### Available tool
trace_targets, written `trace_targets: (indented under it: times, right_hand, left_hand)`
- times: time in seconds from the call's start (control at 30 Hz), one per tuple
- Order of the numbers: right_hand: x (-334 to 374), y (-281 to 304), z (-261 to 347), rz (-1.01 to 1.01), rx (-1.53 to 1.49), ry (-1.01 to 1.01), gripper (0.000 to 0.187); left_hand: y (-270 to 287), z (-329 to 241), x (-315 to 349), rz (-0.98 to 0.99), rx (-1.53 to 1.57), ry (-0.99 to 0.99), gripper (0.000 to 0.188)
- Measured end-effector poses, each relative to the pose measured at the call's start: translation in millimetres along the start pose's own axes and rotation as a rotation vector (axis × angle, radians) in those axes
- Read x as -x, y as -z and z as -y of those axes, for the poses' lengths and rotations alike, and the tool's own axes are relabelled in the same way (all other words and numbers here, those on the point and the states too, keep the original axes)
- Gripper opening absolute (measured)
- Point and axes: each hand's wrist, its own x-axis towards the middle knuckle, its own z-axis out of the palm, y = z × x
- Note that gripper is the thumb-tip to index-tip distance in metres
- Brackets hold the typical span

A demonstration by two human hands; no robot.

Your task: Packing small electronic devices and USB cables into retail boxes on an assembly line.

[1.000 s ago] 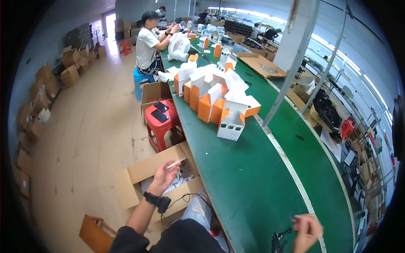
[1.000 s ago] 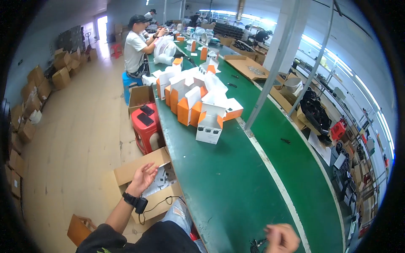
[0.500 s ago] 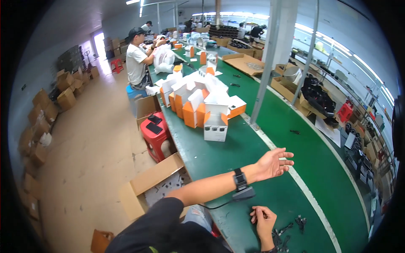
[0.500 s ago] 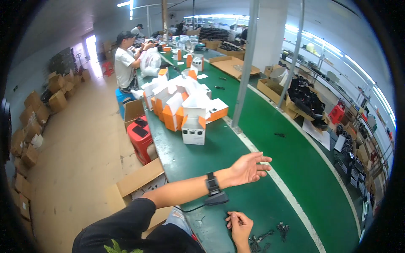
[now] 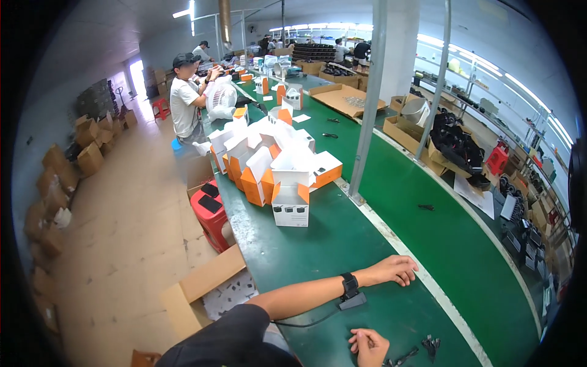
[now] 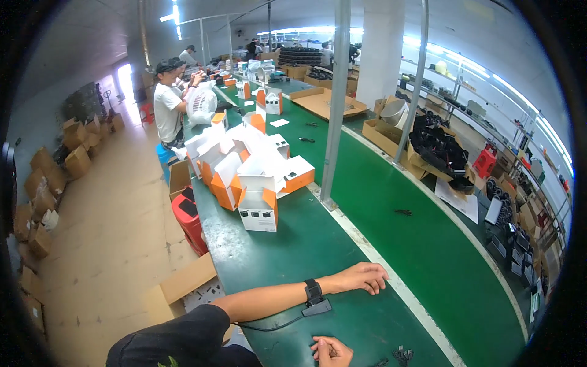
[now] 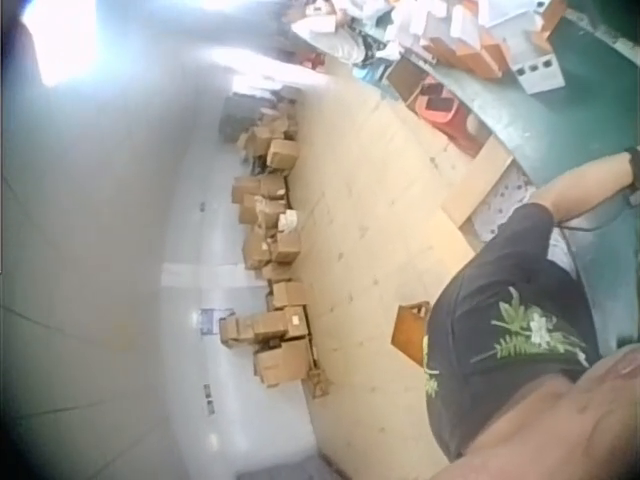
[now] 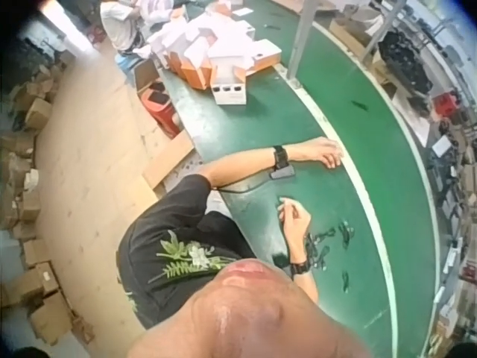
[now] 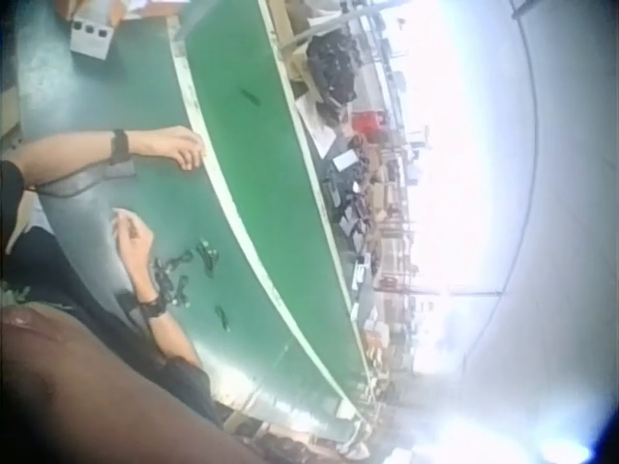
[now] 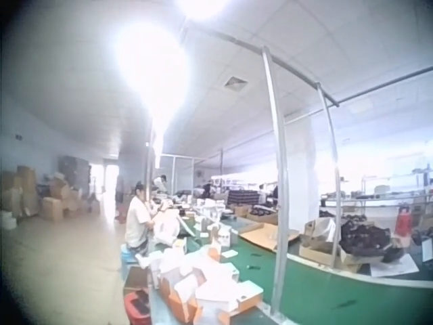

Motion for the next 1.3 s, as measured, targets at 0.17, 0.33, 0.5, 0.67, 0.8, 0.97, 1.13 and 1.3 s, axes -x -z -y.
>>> trace_targets:
  times: [0.17, 0.33, 0.5, 0.67, 0.8, 0.97, 1.13, 1.3]
  right_hand:
    - [-2, -3, 5, 0.03, 0.002, -0.061, 0.018]
    - [-3, -1, 12, 0.046, -0.01, -0.018, 0.018]
    - [-2, 0, 11, 0.039, -0.028, -0.005, 0.018]
    - [1, 0, 9, 0.056, -0.006, 0.001, 0.018]
    - [2, -1, 8, 0.055, -0.013, -0.003, 0.018]
    - [1, -3, 10, 0.053, 0.022, -0.003, 0.018]
    - [1, -2, 5, 0.061, -0.014, 0.004, 0.018]
    - [2, -3, 6, 0.056, -0.013, -0.006, 0.018]
  left_hand:
    - [5, -1, 2, -0.011, -0.022, -0.017, 0.036]
    - [3, 2, 0, 0.001, -0.098, -0.071, 0.033]
    - [2, 0, 0, 0.017, -0.094, -0.05, 0.032]
    - [0, -1, 1, 0.02, -0.12, -0.055, 0.03]
    - [2, 2, 1, 0.02, -0.109, -0.053, 0.029]
    - [3, 3, 1, 0.029, -0.115, -0.059, 0.03]
    - [3, 3, 1, 0.032, -0.113, -0.058, 0.03]
    - [1, 2, 1, 0.037, -0.121, -0.06, 0.029]
